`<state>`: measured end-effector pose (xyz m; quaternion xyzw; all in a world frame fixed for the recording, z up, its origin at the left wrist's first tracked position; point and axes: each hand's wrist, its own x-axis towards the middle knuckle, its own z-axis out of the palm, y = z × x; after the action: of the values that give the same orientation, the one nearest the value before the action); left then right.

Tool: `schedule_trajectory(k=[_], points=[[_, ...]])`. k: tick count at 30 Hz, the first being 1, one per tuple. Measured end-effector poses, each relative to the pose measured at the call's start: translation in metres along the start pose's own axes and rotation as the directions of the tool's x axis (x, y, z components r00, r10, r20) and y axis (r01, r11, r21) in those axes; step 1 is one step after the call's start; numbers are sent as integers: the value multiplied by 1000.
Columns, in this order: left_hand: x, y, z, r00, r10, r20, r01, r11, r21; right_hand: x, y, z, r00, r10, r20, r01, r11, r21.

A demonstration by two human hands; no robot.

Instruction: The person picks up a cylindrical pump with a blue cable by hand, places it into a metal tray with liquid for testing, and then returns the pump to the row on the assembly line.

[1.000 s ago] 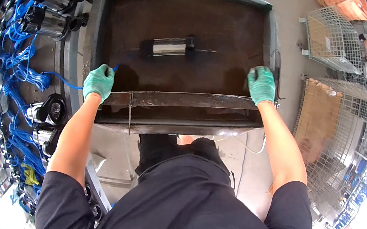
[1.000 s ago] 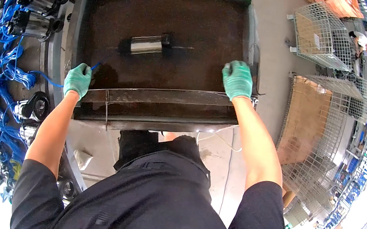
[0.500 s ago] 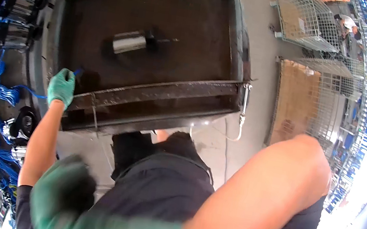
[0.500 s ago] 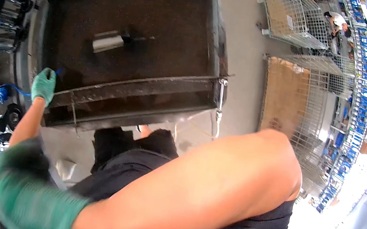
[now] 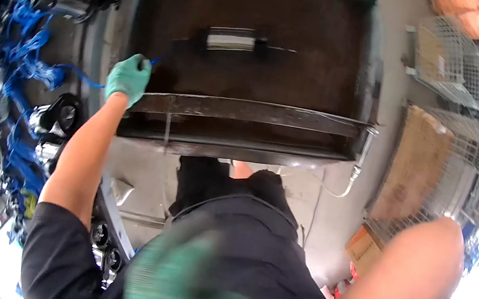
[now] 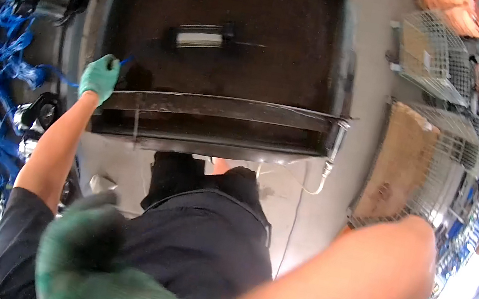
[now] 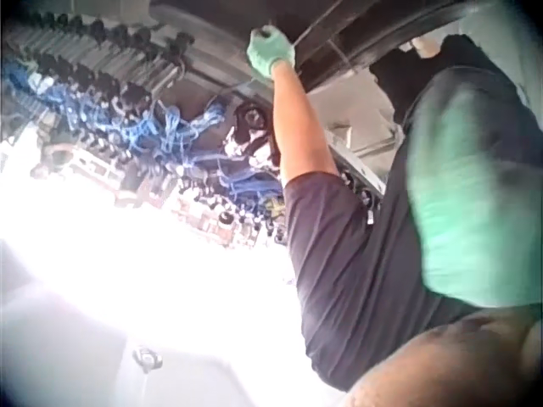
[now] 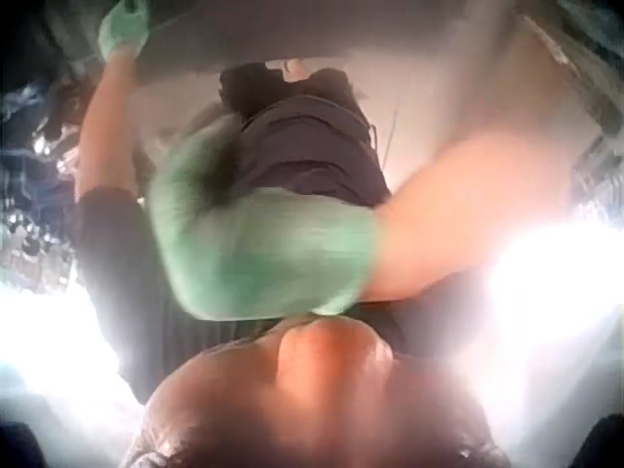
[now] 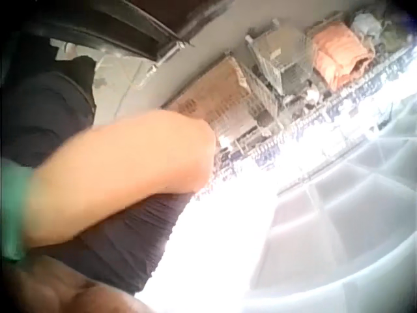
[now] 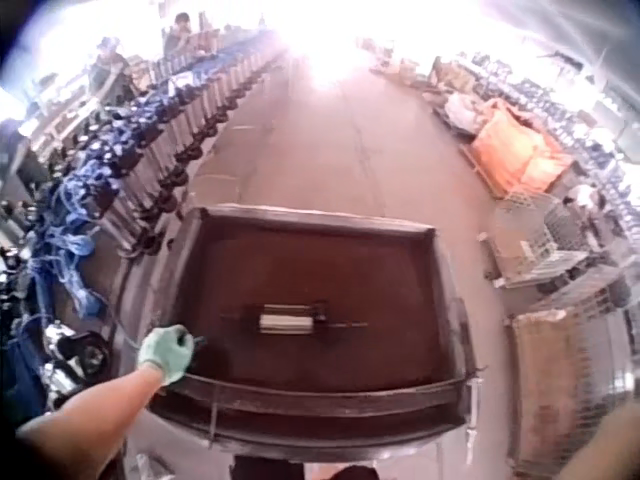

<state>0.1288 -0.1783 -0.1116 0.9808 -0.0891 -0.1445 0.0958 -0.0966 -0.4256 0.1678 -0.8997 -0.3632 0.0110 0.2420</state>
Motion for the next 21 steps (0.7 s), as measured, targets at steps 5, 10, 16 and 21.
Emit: schedule_trajectory(k=[5,10,16,21], points=[[-5,-41,-13,1000,-4,-19,2,994,-110,7,-1,11,996,-70,-58,74,995,64],[-3,-5,-14,999,-40,4,40,998,-55,-3,3,3,999,-32,-22,33,999,22],[3,7,-3,999,-37,22,37,999,30,-7,4,1,1000,-21,1,21,1000,-1],[-9,-29,-14,999,-43,6,43,999,-31,-2,5,9,995,-90,-35,92,994,67]])
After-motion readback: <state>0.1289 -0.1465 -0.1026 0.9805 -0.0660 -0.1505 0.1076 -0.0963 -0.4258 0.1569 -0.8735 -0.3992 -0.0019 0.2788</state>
